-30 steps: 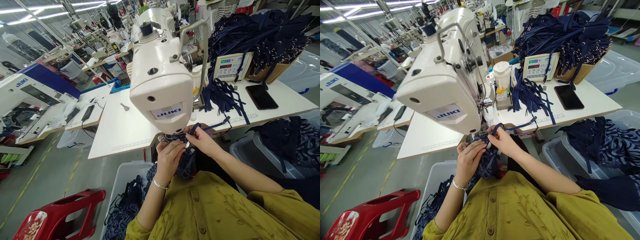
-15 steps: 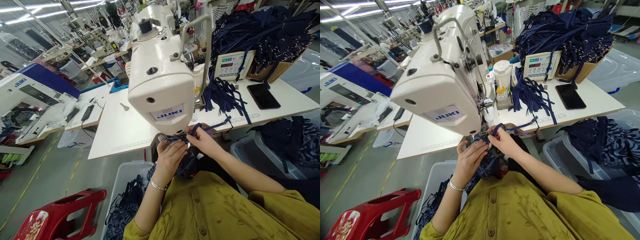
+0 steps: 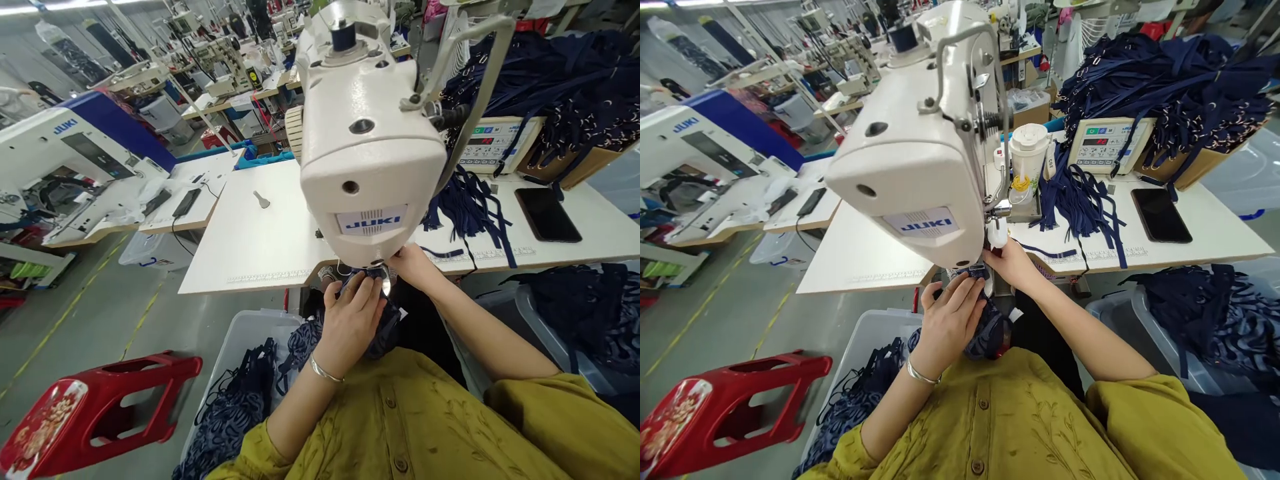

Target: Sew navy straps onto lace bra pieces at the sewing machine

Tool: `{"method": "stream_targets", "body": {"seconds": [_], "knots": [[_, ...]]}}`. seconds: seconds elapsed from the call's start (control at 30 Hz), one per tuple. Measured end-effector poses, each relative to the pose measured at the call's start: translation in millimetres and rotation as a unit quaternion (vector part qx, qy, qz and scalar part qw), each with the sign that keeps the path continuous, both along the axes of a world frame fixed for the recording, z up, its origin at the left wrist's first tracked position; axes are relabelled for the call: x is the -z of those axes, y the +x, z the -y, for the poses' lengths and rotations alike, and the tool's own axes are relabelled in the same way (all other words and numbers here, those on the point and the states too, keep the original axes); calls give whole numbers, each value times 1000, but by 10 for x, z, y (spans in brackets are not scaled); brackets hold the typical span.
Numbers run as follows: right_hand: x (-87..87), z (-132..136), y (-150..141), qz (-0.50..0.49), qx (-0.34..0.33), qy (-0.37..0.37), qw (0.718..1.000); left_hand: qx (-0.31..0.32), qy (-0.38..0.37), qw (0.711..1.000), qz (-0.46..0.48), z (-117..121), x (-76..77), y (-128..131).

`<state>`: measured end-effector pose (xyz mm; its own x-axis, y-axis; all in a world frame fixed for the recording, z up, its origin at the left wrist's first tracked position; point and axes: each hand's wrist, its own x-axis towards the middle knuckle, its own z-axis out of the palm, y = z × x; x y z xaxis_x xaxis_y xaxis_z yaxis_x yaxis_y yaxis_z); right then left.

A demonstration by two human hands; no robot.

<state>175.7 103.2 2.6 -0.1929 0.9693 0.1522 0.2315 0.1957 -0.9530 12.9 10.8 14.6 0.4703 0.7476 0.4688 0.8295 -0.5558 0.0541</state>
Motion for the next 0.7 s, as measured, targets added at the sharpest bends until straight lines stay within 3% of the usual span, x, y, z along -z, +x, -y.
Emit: {"method": "stream_targets", "body": {"seconds": [0.17, 0.7], "knots": [[-51, -54, -48, 16, 1, 38, 999, -23, 23, 999, -13, -9, 25, 42], [102, -142, -60, 46, 10, 72, 996, -48, 20, 999, -16, -22, 25, 109]]}}
